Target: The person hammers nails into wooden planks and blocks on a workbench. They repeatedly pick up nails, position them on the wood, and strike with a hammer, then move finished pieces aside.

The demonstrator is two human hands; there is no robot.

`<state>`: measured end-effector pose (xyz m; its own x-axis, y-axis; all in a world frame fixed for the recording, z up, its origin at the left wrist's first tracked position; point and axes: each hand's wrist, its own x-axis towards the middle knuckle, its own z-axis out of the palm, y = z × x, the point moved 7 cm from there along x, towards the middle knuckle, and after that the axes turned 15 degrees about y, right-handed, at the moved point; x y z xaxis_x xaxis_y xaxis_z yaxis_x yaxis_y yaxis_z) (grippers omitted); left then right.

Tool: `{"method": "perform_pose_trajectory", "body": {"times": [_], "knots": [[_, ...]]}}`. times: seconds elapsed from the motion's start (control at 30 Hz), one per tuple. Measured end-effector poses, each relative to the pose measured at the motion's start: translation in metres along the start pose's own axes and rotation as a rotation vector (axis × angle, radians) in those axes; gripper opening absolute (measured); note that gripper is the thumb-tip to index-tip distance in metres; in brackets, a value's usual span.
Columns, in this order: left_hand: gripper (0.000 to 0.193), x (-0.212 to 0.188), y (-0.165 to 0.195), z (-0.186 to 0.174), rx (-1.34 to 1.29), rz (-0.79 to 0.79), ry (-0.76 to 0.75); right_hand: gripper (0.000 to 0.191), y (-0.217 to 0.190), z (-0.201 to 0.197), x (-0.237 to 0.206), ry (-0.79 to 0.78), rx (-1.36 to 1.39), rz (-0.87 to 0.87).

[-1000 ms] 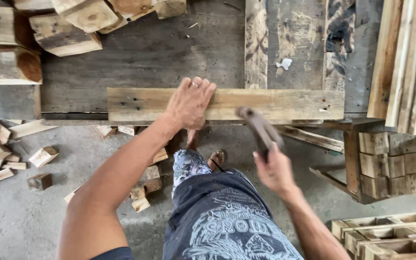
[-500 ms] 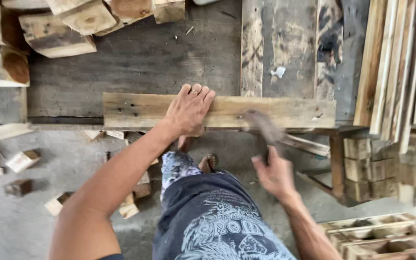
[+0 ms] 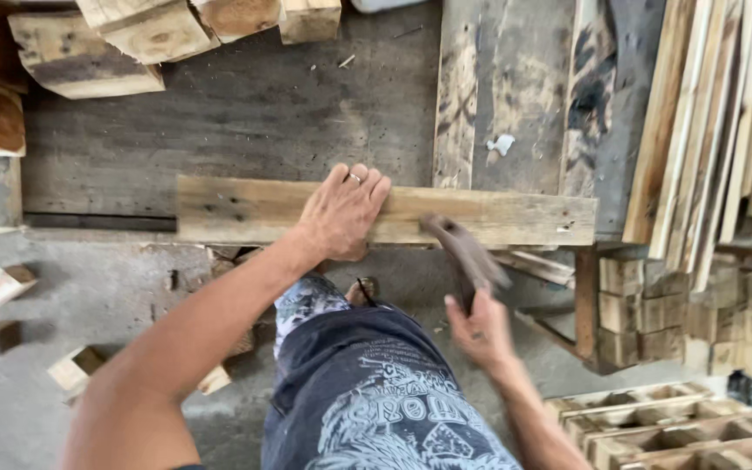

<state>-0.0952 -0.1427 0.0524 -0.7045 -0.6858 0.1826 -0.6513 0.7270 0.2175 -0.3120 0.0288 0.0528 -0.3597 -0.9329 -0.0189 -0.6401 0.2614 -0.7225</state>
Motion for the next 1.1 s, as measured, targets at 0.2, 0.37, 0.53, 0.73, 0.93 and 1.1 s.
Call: {"method": "perform_pose_trajectory", "body": {"times": [0.2, 0.37, 0.53, 0.73, 0.93, 1.1], "knots": [[0.089, -0.001, 0.003, 0.009, -0.069, -0.044, -0.152, 0.029, 0.055, -0.01, -0.013, 0.075, -0.083, 0.074], [0.093, 0.013, -0.035, 0.008, -0.402, -0.428, 0.097, 0.025, 0.044, -0.017, -0.009, 0.12, -0.029, 0.079], [0.041, 0.006, -0.078, 0.025, -1.723, -1.231, 0.459, 0.025, 0.038, -0.006, -0.017, 0.124, -0.034, 0.132], [0.036, -0.02, -0.041, 0.031, -1.873, -1.346, 0.249, 0.023, 0.046, 0.001, -0.018, 0.167, 0.074, 0.218], [0.033, -0.012, -0.03, -0.009, -0.592, -0.389, 0.385, 0.02, 0.049, 0.01, -0.02, 0.196, 0.122, 0.131], [0.031, -0.018, -0.037, 0.005, -0.68, -0.67, 0.074, 0.019, 0.05, 0.012, -0.019, 0.207, 0.129, 0.14]]}}
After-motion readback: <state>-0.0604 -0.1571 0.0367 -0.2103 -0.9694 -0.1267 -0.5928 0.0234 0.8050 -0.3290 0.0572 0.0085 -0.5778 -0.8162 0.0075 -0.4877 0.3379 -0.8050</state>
